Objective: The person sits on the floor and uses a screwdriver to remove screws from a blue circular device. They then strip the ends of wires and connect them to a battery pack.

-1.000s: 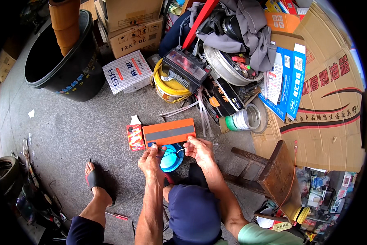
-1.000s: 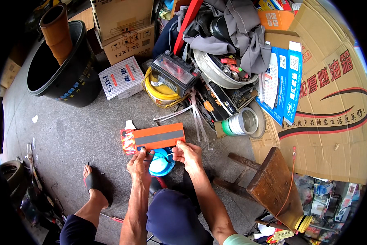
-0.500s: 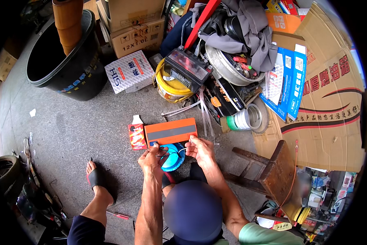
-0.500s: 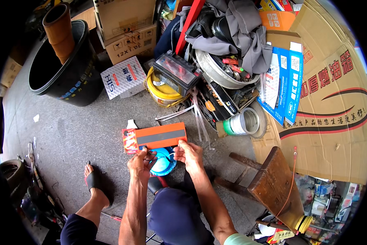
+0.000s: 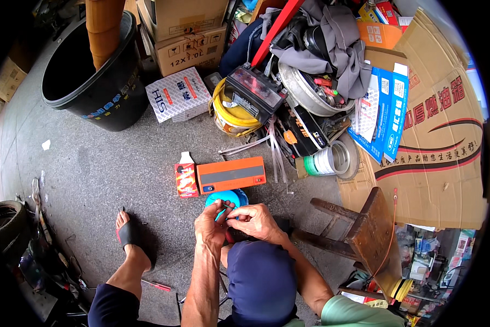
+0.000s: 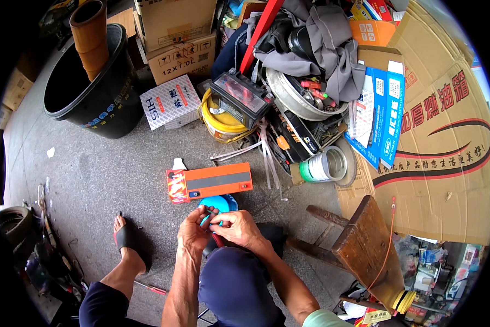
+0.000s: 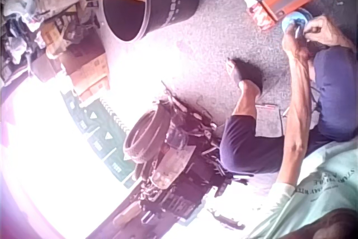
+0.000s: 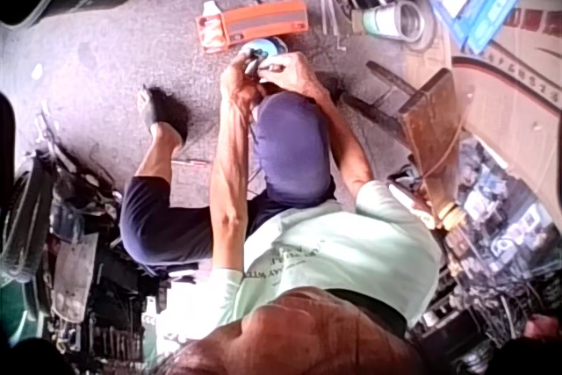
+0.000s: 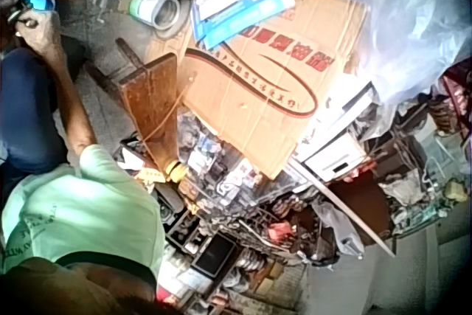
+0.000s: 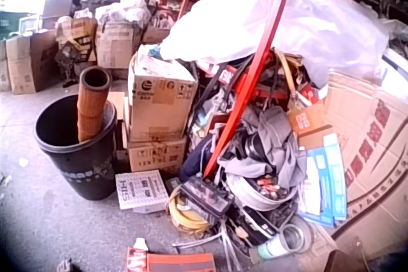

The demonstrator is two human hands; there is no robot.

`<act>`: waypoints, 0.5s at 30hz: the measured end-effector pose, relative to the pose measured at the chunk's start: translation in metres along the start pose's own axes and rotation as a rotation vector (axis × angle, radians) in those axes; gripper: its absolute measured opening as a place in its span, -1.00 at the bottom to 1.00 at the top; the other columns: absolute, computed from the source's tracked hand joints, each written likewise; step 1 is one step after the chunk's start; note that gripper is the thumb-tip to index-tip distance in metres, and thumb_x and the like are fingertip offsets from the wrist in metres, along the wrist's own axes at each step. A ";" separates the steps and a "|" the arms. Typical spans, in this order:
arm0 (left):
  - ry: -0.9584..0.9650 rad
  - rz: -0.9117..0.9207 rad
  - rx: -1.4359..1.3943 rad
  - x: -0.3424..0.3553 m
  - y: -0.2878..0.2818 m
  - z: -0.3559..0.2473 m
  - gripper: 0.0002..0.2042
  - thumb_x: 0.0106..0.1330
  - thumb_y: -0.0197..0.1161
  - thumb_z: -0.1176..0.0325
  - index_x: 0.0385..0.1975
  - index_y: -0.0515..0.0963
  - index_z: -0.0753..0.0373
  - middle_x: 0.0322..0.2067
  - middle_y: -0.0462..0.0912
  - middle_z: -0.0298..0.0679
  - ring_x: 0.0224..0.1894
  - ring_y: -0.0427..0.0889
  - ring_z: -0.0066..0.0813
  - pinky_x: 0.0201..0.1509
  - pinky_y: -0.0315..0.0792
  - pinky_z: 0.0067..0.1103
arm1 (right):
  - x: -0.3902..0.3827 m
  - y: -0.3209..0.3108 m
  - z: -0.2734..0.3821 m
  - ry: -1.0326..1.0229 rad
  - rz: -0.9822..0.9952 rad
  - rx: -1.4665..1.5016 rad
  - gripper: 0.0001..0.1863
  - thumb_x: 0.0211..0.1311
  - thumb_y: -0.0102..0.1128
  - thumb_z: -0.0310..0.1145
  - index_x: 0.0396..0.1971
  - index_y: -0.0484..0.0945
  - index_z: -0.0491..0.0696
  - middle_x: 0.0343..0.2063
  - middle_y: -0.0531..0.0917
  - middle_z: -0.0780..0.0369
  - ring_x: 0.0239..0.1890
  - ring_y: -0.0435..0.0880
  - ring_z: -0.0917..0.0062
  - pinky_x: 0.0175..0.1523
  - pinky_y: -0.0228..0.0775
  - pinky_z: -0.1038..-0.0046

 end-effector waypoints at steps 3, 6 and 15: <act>-0.003 0.020 -0.035 0.003 0.000 0.001 -0.81 0.23 0.16 0.40 -0.21 0.46 0.33 -0.26 0.59 -0.12 -0.11 0.58 -0.23 -0.02 0.49 -0.28 | 0.001 0.008 0.023 -0.135 0.026 -0.151 -0.85 -0.05 0.24 -0.39 -0.41 0.64 -0.03 -0.65 0.59 0.19 -0.63 0.58 0.44 -0.47 0.41 0.46; -0.001 0.016 -0.082 0.002 0.001 0.001 -0.82 0.24 0.16 0.41 -0.21 0.45 0.34 -0.26 0.58 -0.11 -0.12 0.58 -0.22 -0.02 0.50 -0.30 | 0.000 0.013 0.033 -0.209 0.067 -0.127 -0.85 -0.08 0.22 -0.40 -0.43 0.63 -0.01 -0.56 0.61 0.20 -0.53 0.62 0.35 -0.39 0.45 0.40; 0.079 0.046 -0.136 0.005 -0.002 0.001 -0.84 0.26 0.15 0.45 -0.24 0.46 0.37 -0.26 0.57 -0.12 -0.15 0.59 -0.27 -0.04 0.54 -0.47 | -0.001 0.019 0.037 -0.328 0.117 -0.291 -0.87 -0.05 0.24 -0.44 -0.41 0.60 -0.06 -0.45 0.58 0.22 -0.42 0.61 0.35 -0.30 0.44 0.38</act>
Point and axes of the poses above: each hand's wrist, its own x-axis towards the middle knuckle, its own y-axis out of the palm, z = x × y, the point moved 8 cm from there along x, towards the middle knuckle
